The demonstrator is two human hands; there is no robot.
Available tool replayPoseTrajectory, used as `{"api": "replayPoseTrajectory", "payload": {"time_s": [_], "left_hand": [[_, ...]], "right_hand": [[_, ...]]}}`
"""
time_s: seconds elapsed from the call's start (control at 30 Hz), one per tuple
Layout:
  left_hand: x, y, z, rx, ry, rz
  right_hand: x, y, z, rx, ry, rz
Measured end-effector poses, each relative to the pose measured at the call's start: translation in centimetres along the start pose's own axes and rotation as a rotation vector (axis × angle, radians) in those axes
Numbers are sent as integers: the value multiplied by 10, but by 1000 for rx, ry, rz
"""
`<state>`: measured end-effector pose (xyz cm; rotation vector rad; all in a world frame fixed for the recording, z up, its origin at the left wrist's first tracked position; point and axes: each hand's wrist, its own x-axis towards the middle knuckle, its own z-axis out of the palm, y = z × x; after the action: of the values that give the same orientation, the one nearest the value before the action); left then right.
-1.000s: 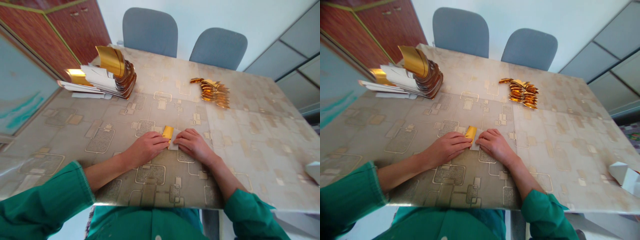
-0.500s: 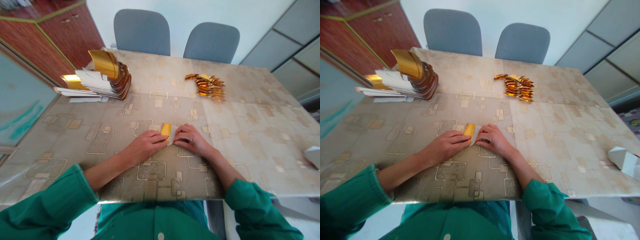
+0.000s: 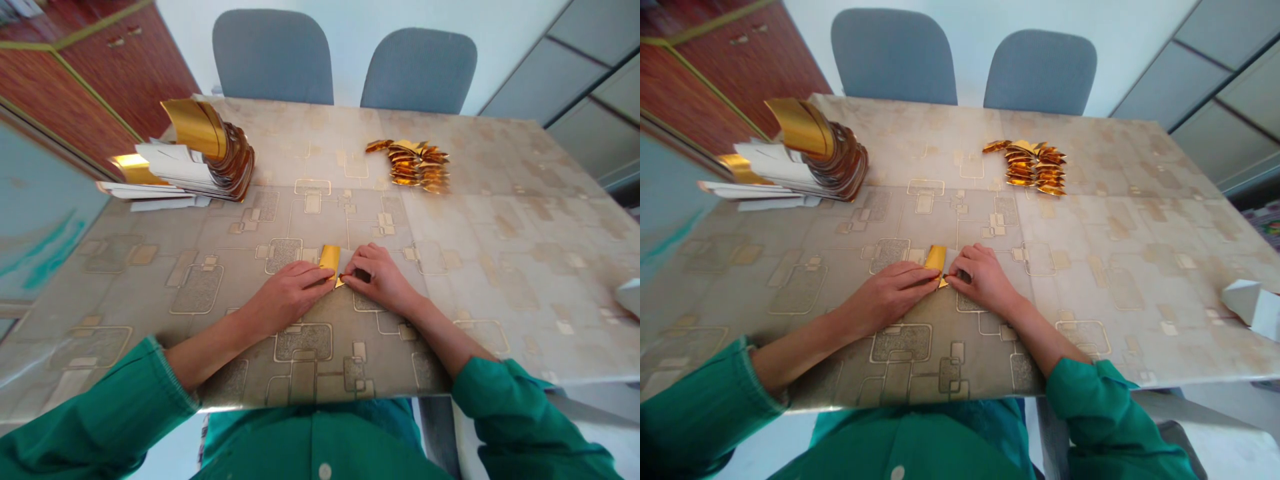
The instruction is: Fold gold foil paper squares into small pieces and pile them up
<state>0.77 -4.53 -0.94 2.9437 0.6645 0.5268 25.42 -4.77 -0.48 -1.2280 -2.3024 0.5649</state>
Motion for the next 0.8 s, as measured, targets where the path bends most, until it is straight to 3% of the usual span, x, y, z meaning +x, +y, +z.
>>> {"api": "replayPoseTrajectory", "payload": {"time_s": [0.23,0.57,0.8], "left_hand": [[3,3,-2,-33,50,-6],[4,7,-4,-73,22,-50],[4,7,-2,-23,7,-6]], "right_hand": [[1,0,1,5,-1,30],[3,-1,4,-91,-18,63],[3,-2,6,-93,-2,79]]}}
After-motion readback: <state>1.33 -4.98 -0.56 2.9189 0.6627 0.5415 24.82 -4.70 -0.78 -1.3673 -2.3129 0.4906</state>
